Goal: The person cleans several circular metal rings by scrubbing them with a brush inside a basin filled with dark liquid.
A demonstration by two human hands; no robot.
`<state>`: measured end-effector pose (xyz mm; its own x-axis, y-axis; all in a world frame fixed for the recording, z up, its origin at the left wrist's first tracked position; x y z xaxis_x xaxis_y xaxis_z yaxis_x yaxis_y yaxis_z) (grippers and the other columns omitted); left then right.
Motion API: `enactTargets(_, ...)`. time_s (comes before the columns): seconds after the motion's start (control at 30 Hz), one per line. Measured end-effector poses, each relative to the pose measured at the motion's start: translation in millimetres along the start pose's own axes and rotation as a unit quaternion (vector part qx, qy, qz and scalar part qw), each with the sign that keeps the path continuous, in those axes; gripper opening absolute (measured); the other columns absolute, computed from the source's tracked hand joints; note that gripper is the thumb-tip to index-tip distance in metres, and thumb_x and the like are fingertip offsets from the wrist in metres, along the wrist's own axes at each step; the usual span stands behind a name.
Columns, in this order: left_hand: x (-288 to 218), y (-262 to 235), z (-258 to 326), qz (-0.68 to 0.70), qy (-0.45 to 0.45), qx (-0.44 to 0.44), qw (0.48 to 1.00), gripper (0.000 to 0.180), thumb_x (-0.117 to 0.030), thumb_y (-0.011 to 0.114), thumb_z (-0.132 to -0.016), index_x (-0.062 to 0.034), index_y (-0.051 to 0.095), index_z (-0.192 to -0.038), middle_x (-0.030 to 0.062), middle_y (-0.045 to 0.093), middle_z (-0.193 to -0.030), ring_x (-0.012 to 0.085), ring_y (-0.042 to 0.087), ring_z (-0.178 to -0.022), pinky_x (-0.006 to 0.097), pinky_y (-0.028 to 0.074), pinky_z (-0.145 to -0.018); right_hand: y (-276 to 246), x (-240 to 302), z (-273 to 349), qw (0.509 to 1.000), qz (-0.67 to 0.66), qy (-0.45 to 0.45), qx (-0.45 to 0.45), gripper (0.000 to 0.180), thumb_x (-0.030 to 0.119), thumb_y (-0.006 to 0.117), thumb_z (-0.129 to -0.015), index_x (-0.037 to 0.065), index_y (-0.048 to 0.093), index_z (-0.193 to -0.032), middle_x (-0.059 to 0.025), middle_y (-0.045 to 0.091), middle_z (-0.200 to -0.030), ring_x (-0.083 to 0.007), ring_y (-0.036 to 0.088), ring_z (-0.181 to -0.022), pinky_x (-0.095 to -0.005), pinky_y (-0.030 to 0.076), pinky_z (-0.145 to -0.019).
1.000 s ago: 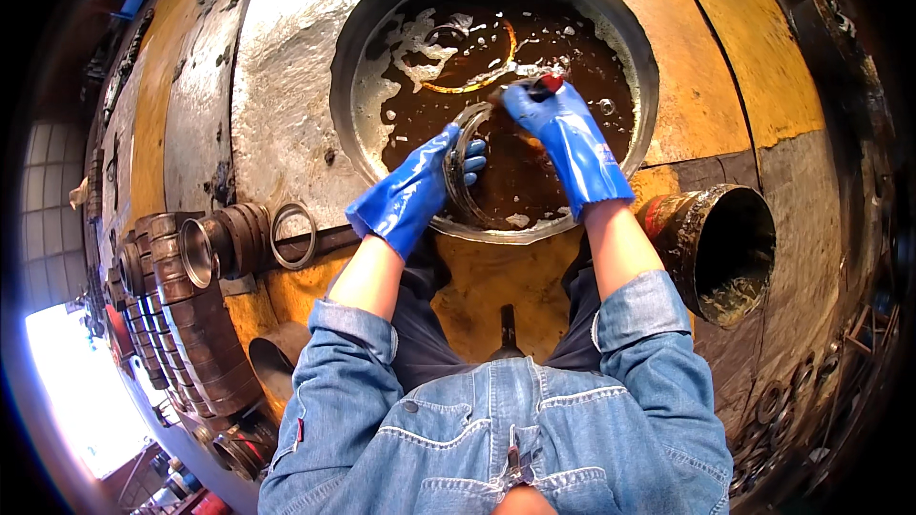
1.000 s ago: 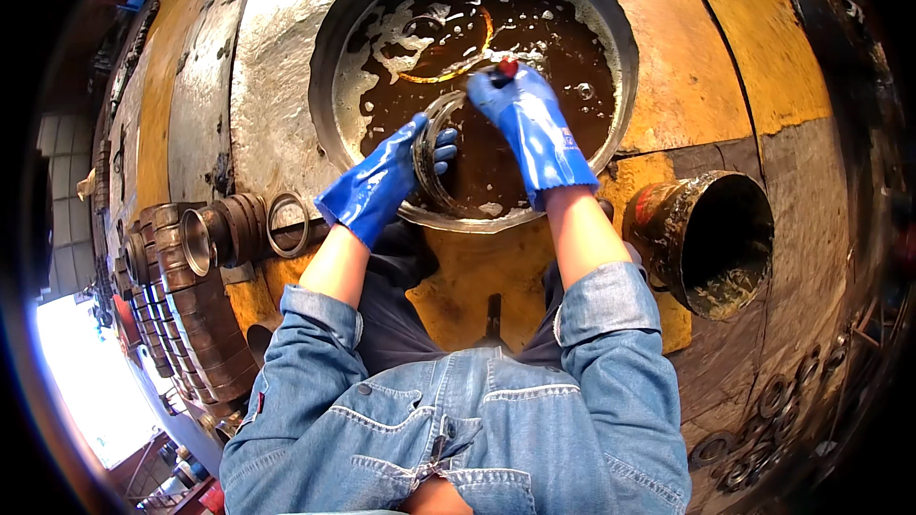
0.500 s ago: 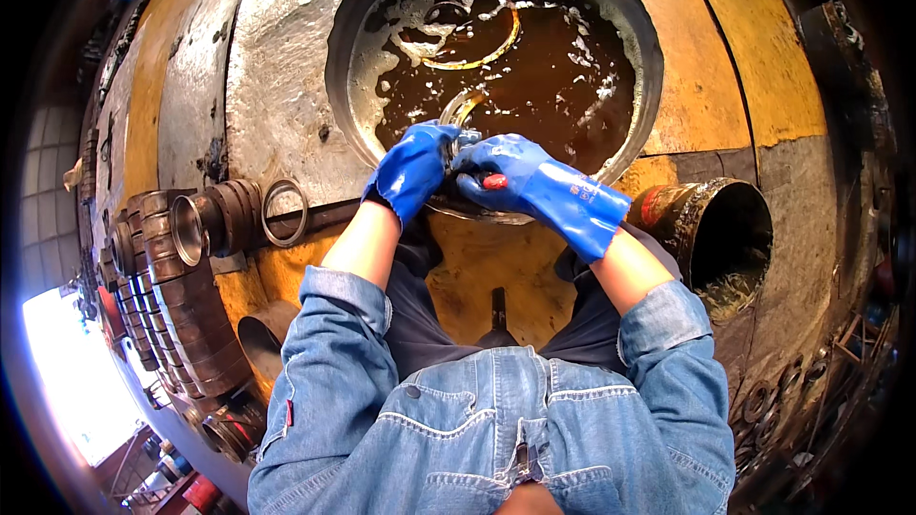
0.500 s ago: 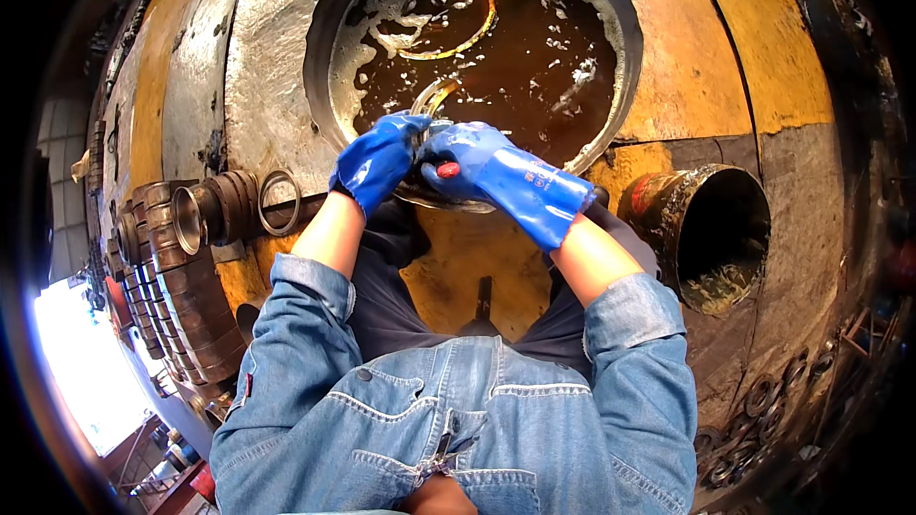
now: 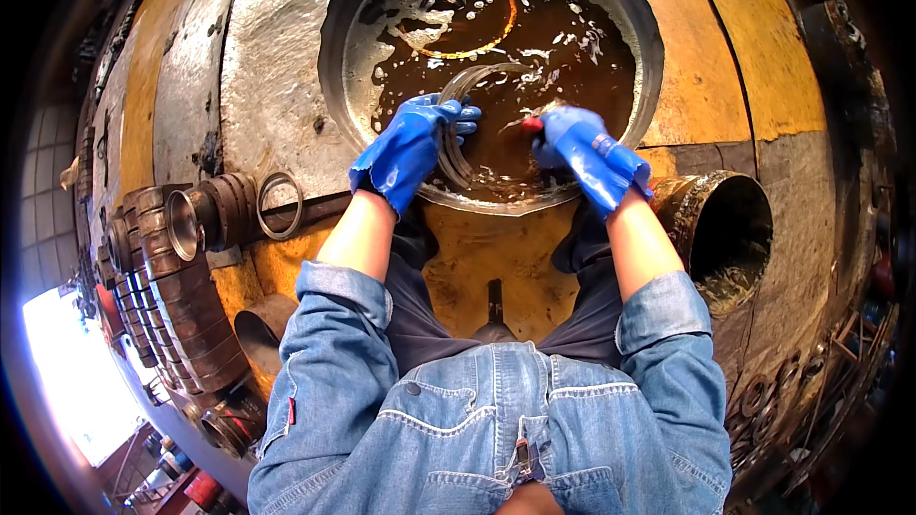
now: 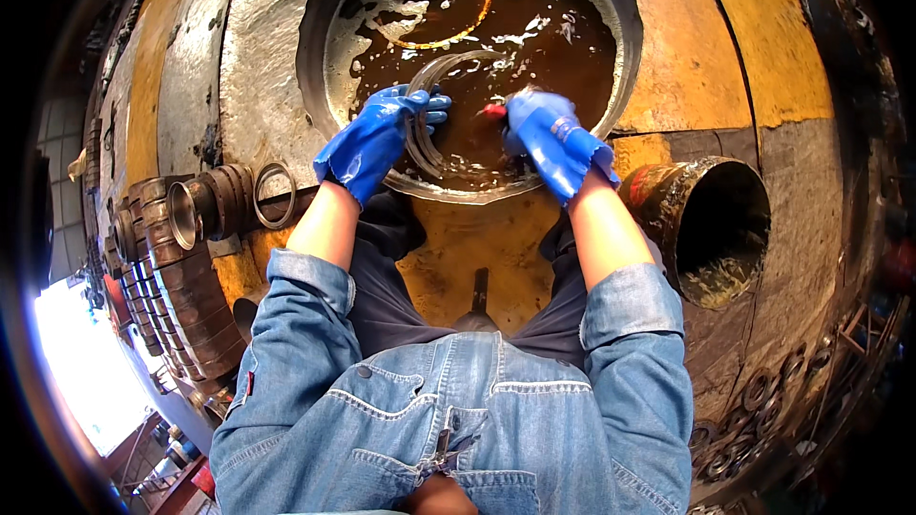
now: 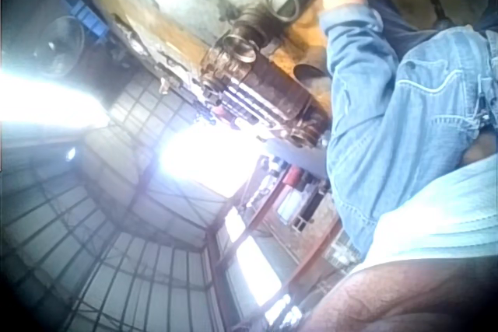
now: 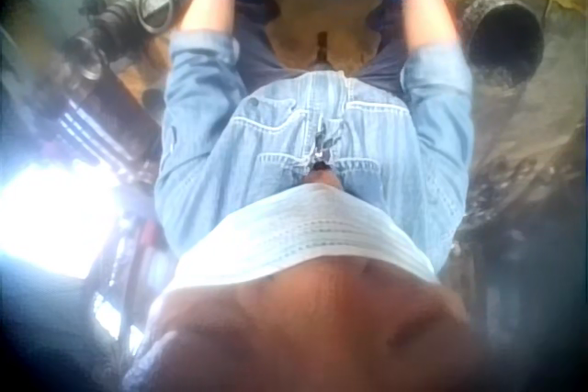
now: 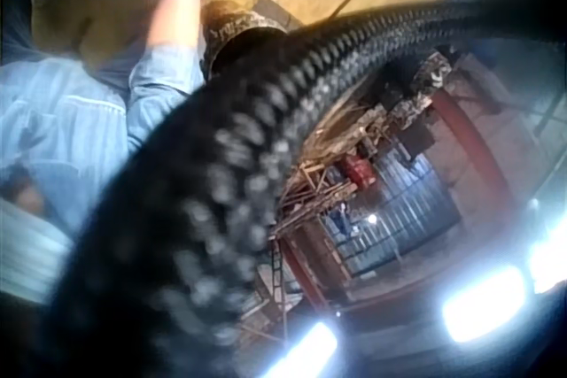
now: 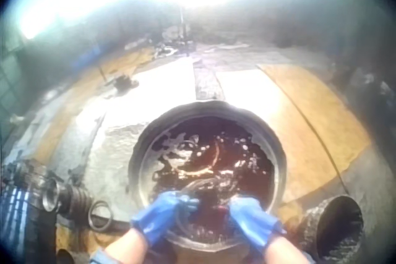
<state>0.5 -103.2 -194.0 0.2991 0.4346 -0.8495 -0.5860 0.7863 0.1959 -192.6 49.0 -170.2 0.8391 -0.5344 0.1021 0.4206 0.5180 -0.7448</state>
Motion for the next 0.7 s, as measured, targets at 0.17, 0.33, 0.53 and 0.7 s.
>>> enactTargets(0.17,11.7,-8.0,-5.9,0.097,-0.031,0.001,0.995,0.054,-0.043,0.057,-0.107,0.0001,0.062,-0.139,0.0188,0.073,-0.127,0.0317,0.072,-0.109,0.043,0.056,-0.098,-25.8,1.3,0.1,0.926,-0.340,-0.043,-0.161,0.037,0.041,0.067,-0.089,0.010,0.078,-0.104,-0.0105,0.079,-0.098,-0.0294,0.074,-0.091,-0.0382,0.058,-0.086)
enactTargets(0.33,16.4,-5.0,-46.0,0.222,-0.161,-0.093,0.957,0.083,-0.072,0.050,-0.100,-0.0005,0.061,-0.140,0.0229,0.068,-0.135,0.0406,0.068,-0.115,0.060,0.052,-0.101,-7.3,51.6,-25.2,0.780,-0.560,-0.177,-0.216,0.029,0.025,0.071,-0.096,0.002,0.076,-0.113,-0.0067,0.078,-0.098,-0.0143,0.071,-0.090,-0.0299,0.057,-0.085)
enactTargets(0.53,31.1,-14.4,-41.6,0.262,-0.094,-0.049,0.959,0.086,-0.069,0.044,-0.104,0.0036,0.051,-0.150,0.0268,0.059,-0.146,0.0434,0.063,-0.126,0.063,0.047,-0.110,6.7,65.2,12.5,0.885,-0.391,-0.227,-0.114,0.033,0.031,0.066,-0.091,0.010,0.076,-0.114,-0.0173,0.076,-0.106,-0.0329,0.073,-0.094,-0.0386,0.058,-0.088)
enactTargets(0.7,22.6,-3.8,-37.4,0.269,-0.146,-0.010,0.952,0.082,-0.071,0.038,-0.105,-0.0052,0.053,-0.152,0.0220,0.061,-0.147,0.0430,0.065,-0.123,0.056,0.053,-0.104,10.5,56.5,25.5,0.956,-0.201,-0.215,-0.004,0.035,0.037,0.062,-0.088,0.013,0.077,-0.109,-0.0169,0.075,-0.112,-0.0364,0.070,-0.108,-0.0434,0.057,-0.095)
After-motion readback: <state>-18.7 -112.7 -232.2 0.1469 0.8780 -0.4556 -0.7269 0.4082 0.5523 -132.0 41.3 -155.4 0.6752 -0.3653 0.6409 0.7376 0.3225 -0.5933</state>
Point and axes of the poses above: each hand's wrist, its own z-axis away from the middle knuckle, its own y-axis out of the palm, x = y × z, the point moved 1 cm from there along -z, towards the middle knuckle
